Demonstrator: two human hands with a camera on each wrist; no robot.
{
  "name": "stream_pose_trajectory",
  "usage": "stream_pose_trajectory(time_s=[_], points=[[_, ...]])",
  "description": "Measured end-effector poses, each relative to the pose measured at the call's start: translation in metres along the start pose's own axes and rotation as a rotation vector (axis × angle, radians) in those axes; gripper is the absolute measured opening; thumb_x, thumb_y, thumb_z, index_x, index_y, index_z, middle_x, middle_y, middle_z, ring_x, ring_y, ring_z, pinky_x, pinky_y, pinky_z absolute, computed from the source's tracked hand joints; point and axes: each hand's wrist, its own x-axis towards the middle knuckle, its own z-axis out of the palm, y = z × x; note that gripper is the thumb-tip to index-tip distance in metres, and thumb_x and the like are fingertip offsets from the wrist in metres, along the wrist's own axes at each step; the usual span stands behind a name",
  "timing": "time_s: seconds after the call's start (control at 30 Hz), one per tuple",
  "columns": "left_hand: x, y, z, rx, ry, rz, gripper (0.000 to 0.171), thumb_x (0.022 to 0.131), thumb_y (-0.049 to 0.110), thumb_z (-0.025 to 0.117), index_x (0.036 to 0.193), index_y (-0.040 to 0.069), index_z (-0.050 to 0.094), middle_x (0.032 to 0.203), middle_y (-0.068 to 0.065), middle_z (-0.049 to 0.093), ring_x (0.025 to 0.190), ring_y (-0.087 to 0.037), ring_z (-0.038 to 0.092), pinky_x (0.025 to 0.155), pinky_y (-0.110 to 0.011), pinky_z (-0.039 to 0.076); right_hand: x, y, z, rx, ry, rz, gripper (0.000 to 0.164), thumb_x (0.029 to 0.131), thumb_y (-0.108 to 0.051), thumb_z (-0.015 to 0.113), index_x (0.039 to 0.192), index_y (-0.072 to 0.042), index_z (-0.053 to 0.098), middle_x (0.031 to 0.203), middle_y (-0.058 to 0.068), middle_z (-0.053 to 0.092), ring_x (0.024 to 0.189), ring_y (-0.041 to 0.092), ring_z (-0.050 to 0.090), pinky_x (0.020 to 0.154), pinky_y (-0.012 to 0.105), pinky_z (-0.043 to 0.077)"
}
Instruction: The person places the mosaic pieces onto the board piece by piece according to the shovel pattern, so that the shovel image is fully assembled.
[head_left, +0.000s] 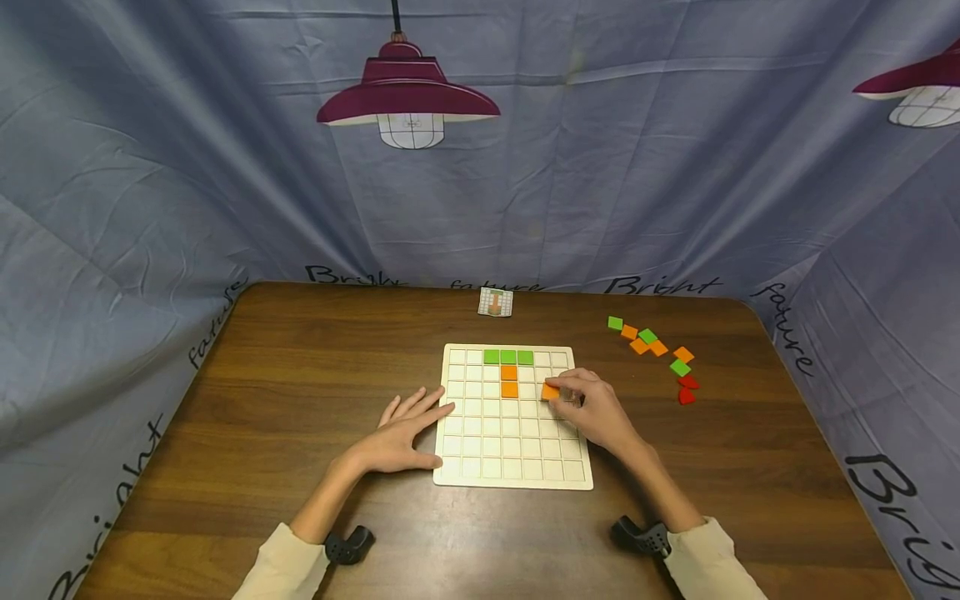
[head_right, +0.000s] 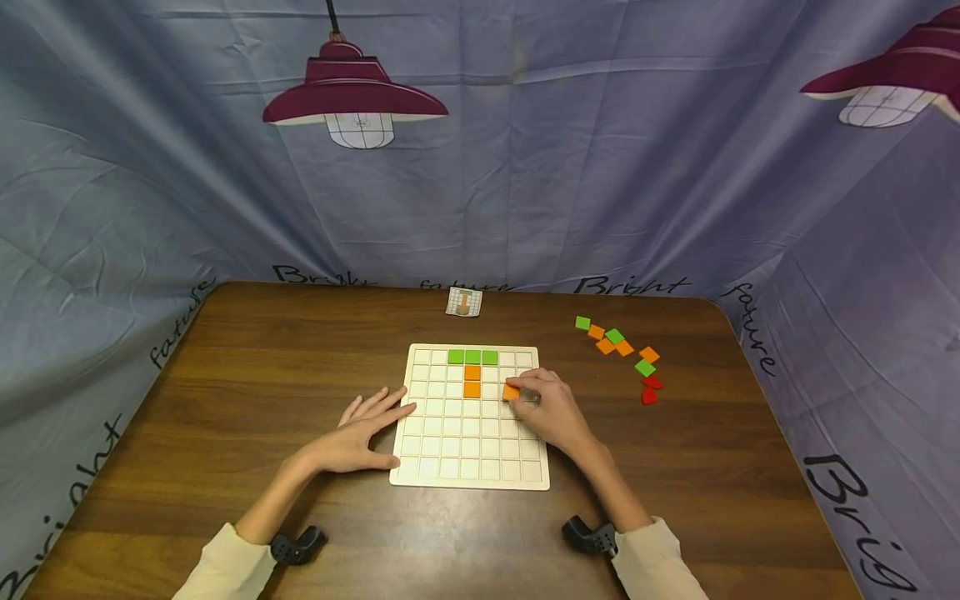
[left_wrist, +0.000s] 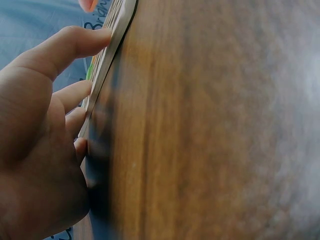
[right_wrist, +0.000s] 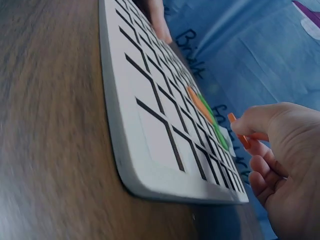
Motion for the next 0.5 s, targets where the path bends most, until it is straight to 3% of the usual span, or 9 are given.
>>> stream_pose_trajectory(time_s=[0.3, 0.5], points=[[-0.001, -0.002, 0.001, -0.011, 0.002, 0.007, 0.083, 0.086, 0.037, 0.073, 0.156, 0.013, 0.036, 0.166, -0.01, 0.015, 0.15, -0.037, 0.004, 0.112, -0.065, -0.006, 0.004, -0.009, 0.018, 0.071, -0.05, -0.024, 0.032, 0.082, -0.005, 0.077, 0.114, -0.006, 0.076, 0.107, -0.001, 0.068, 0.096, 0.018, 0.057, 0.076, 0.033, 0.048], [0.0, -0.002, 0.001, -0.02, 0.005, 0.01, 0.083, 0.086, 0.036, 0.073, 0.156, 0.013, 0.036, 0.166, -0.01, 0.016, 0.15, -0.037, 0.004, 0.112, -0.065, -0.006, 0.005, -0.013, 0.028, 0.057, -0.094, -0.028, 0.031, 0.084, -0.008, 0.076, 0.115, -0.006, 0.076, 0.109, 0.0, 0.067, 0.102, 0.019, 0.057, 0.083, 0.037, 0.048]])
